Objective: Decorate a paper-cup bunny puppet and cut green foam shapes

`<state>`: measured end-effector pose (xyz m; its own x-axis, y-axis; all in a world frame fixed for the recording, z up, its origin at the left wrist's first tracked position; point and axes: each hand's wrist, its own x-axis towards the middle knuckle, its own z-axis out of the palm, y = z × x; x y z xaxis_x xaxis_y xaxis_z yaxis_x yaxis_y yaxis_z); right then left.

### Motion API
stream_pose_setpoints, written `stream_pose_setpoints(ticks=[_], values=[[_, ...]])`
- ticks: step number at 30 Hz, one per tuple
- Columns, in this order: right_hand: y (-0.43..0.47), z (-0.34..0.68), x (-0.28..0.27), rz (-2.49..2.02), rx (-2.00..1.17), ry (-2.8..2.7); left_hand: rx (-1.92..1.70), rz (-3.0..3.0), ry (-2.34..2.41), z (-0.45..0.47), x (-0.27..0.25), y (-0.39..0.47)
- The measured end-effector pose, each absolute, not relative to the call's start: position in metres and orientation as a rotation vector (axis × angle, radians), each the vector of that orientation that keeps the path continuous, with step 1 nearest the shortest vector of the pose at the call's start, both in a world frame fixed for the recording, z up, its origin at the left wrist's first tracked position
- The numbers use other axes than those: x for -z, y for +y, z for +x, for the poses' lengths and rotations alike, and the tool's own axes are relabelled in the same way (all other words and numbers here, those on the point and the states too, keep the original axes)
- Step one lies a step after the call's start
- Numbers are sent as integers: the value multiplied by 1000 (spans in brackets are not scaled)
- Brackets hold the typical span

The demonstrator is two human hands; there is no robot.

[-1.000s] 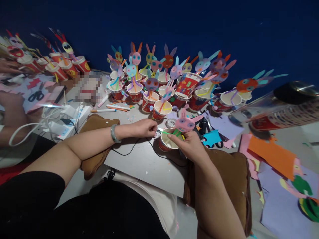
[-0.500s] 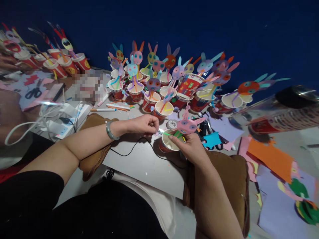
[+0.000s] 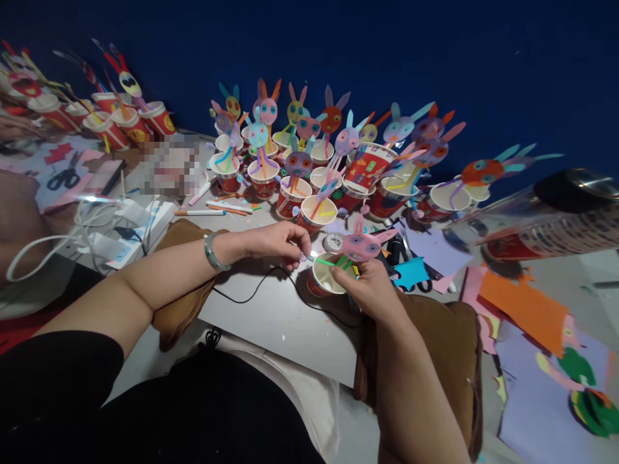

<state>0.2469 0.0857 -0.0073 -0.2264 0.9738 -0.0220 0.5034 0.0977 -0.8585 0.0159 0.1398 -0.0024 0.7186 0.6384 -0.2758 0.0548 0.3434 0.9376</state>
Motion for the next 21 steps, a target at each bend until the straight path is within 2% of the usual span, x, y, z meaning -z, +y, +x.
stream_pose_setpoints(ticks=[21], values=[[85,247,12,-1427,-1040,-1785,-393,1429,614,17,14,144]])
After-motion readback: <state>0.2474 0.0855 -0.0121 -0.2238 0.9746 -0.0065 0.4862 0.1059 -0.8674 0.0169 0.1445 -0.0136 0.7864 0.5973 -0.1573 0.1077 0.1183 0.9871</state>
